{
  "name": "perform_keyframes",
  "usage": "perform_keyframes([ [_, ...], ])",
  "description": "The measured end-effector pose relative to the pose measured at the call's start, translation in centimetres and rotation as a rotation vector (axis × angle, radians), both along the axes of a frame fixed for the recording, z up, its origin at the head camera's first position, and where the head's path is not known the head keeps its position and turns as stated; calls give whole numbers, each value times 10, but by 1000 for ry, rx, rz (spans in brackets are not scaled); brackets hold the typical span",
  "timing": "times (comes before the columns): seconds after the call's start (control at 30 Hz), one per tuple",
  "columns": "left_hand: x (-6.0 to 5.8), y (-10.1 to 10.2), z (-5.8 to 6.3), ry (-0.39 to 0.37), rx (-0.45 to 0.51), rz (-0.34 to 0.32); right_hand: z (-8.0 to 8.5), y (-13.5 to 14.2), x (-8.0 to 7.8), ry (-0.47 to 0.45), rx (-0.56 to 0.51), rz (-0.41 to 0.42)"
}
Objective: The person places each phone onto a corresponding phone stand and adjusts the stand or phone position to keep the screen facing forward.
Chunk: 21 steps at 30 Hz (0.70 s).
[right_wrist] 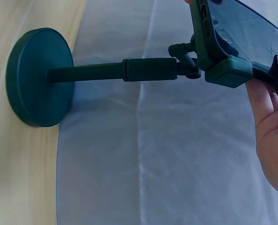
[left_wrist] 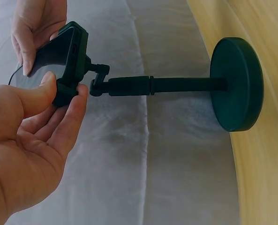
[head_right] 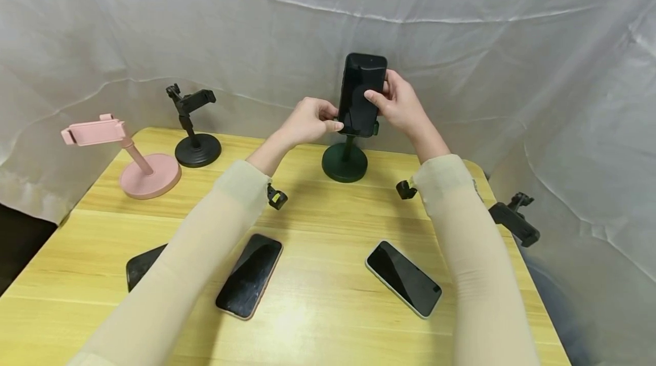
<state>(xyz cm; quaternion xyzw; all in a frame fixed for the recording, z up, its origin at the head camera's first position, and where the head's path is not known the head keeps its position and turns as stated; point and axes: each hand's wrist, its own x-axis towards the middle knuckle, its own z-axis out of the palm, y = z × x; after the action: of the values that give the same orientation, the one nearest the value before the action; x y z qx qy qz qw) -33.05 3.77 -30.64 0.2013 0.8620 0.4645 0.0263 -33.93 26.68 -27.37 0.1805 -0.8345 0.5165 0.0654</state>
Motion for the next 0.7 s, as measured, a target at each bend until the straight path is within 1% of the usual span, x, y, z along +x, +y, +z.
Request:
perform_keyframes([
  [0.23, 1, 0, -1, 23, 15, 1, 0, -1, 2, 1, -2, -6],
  [0.47, 2, -2, 0, 22, 12, -2, -3, -2, 4, 2, -57, 24],
  [0.7, 2, -3, 0, 9, 14, -3, -5, -3, 6, 19, -59, 27],
])
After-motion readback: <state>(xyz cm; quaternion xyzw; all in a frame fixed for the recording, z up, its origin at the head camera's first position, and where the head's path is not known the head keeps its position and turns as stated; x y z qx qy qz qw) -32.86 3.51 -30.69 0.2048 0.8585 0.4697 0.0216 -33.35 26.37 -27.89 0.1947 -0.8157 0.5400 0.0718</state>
